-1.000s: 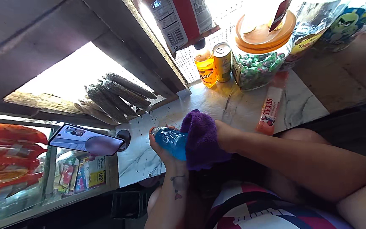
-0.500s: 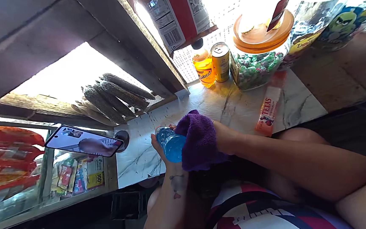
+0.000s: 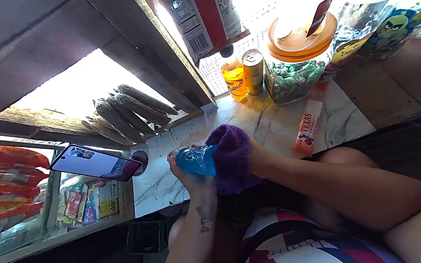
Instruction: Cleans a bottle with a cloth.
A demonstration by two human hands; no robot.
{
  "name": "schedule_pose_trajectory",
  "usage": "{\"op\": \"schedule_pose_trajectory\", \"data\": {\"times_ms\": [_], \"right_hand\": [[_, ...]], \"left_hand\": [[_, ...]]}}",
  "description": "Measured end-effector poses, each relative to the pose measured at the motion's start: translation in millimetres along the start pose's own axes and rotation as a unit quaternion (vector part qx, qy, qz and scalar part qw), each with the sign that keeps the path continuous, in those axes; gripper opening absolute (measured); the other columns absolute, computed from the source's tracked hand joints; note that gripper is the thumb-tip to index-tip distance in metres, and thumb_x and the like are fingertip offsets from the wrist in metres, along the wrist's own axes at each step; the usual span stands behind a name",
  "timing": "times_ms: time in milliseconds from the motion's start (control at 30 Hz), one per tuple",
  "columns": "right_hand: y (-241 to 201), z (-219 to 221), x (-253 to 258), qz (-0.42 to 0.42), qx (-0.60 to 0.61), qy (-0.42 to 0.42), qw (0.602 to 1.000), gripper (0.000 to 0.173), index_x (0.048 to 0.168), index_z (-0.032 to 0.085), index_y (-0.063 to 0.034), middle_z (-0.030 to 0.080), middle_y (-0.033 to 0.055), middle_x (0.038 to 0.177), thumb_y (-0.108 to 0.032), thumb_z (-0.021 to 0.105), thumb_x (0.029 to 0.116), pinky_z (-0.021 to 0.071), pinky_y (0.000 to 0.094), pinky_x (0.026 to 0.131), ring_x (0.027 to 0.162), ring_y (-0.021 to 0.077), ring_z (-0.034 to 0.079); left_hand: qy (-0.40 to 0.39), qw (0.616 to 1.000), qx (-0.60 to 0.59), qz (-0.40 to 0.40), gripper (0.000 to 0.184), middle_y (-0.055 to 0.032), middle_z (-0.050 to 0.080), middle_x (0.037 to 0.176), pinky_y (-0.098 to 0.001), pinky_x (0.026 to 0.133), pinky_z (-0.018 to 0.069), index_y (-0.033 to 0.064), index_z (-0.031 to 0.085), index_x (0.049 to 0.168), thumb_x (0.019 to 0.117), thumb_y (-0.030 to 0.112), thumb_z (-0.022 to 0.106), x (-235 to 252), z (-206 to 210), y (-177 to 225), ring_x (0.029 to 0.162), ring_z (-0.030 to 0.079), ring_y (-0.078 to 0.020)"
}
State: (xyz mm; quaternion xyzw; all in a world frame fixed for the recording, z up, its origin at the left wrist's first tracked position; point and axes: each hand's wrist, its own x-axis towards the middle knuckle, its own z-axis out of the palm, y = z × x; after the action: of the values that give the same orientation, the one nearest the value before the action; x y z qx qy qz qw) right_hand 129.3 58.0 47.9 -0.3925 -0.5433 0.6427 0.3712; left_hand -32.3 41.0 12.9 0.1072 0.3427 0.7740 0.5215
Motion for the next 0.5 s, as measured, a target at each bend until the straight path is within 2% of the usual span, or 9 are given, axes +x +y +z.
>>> {"op": "schedule_pose_trajectory", "data": {"times_ms": [133, 267, 333, 400, 433, 500], "right_hand": [[-1, 3, -3, 0.028, 0.065, 0.025, 0.997, 0.019, 0.108, 0.061, -0.0061, 0.063, -0.0015, 0.087, 0.004, 0.063, 0.0931, 0.0520, 0.0198, 0.075, 0.082, 0.0003, 0.060], [-8, 3, -3, 0.100, 0.146, 0.015, 0.984, 0.015, 0.108, 0.059, -0.0097, 0.062, -0.0028, 0.086, 0.002, 0.056, 0.0991, 0.0526, 0.0206, 0.074, 0.080, 0.0016, 0.061], [-13, 0, -4, 0.113, 0.192, 0.001, 0.975, 0.013, 0.105, 0.058, -0.0119, 0.062, -0.0050, 0.081, -0.001, 0.052, 0.1010, 0.0524, 0.0200, 0.070, 0.075, 0.0008, 0.061], [-19, -5, -5, 0.116, 0.217, -0.028, 0.969, 0.012, 0.103, 0.057, -0.0142, 0.062, -0.0069, 0.080, -0.005, 0.049, 0.1033, 0.0528, 0.0190, 0.069, 0.075, -0.0005, 0.061], [-22, -8, -6, 0.126, 0.212, -0.046, 0.968, 0.012, 0.103, 0.058, -0.0147, 0.061, -0.0066, 0.081, -0.008, 0.048, 0.1049, 0.0522, 0.0195, 0.070, 0.075, 0.0000, 0.060], [-29, -13, -8, 0.153, 0.189, -0.077, 0.967, 0.014, 0.100, 0.058, -0.0142, 0.059, -0.0048, 0.082, -0.011, 0.046, 0.1071, 0.0507, 0.0218, 0.071, 0.076, 0.0021, 0.058]], "left_hand": [[0.006, 0.999, -0.029, 0.013, 0.047, -0.0022, 0.069, 0.097, -0.0361, 0.082, 0.0589, 0.0173, 0.059, 0.104, 0.1051, 0.052, 0.028, -4, 4, 0, 0.095, 0.069, -0.0152], [-0.008, 0.999, -0.030, 0.011, 0.042, -0.0031, 0.069, 0.101, -0.0369, 0.083, 0.0592, 0.0164, 0.059, 0.107, 0.1039, 0.050, 0.035, -5, 1, 1, 0.099, 0.069, -0.0165], [-0.041, 0.998, -0.037, 0.022, 0.036, -0.0032, 0.070, 0.102, -0.0363, 0.083, 0.0595, 0.0170, 0.062, 0.106, 0.1007, 0.049, 0.047, -6, 0, 3, 0.099, 0.070, -0.0168], [-0.077, 0.995, -0.058, 0.023, 0.035, -0.0037, 0.072, 0.102, -0.0364, 0.084, 0.0598, 0.0169, 0.067, 0.106, 0.0911, 0.049, 0.065, -6, -2, 6, 0.098, 0.071, -0.0175], [-0.087, 0.994, -0.062, 0.021, 0.038, -0.0039, 0.072, 0.103, -0.0365, 0.084, 0.0597, 0.0172, 0.066, 0.109, 0.0885, 0.049, 0.068, -6, -2, 8, 0.098, 0.071, -0.0176], [-0.085, 0.994, -0.065, 0.017, 0.038, -0.0045, 0.072, 0.103, -0.0368, 0.083, 0.0599, 0.0171, 0.064, 0.111, 0.0909, 0.050, 0.064, -5, -2, 10, 0.098, 0.071, -0.0182]]}}
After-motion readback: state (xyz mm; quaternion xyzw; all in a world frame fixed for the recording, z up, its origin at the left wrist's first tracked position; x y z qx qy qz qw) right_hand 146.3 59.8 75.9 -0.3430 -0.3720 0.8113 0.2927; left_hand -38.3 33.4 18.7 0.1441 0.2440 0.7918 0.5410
